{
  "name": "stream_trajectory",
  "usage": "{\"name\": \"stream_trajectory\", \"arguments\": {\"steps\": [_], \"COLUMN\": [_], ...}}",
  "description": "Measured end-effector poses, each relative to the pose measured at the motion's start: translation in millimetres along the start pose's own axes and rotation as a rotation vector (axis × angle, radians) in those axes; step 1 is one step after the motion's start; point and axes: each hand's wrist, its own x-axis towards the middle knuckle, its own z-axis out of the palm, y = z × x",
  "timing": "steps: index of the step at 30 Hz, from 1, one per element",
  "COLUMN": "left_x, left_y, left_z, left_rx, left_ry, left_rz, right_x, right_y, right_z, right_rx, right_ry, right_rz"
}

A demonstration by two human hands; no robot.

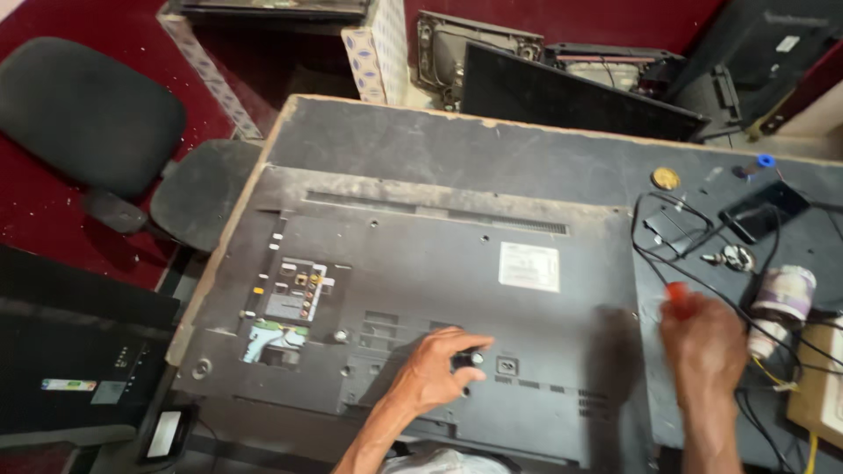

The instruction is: The person uses a screwdriver to remove several screws from the back panel of a flat-screen television. They place the removed screws into a small container and continue unscrewing additional fasteners across the back of the device.

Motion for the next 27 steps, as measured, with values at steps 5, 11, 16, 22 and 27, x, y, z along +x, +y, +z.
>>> {"name": "stream_trajectory", "arguments": {"steps": [5,11,16,22,27], "left_x": [13,15,18,71,121], "left_y": [20,4,-26,-85,-130], "left_z": [-29,-72,-106,-166,-202], "left_rx": [0.047,0.155,0.133,-0.177,-0.081], "left_ry": [0.21,0.306,0.303,0.314,0.327], "left_rz": [0.357,0.328,0.32,0.074,0.051], "right_x": [-54,-75,-74,-80,-84], "right_y": [-153,-294,-337,-336,-329], "right_z": [-34,-68,-79,-90,-98], "right_rx": [0.866,0.468,0.404,0.625,0.513], "right_ry": [-0.38,-0.548,-0.655,-0.356,-0.357], "right_rz": [-0.147,-0.087,0.078,0.139,0.244]}}
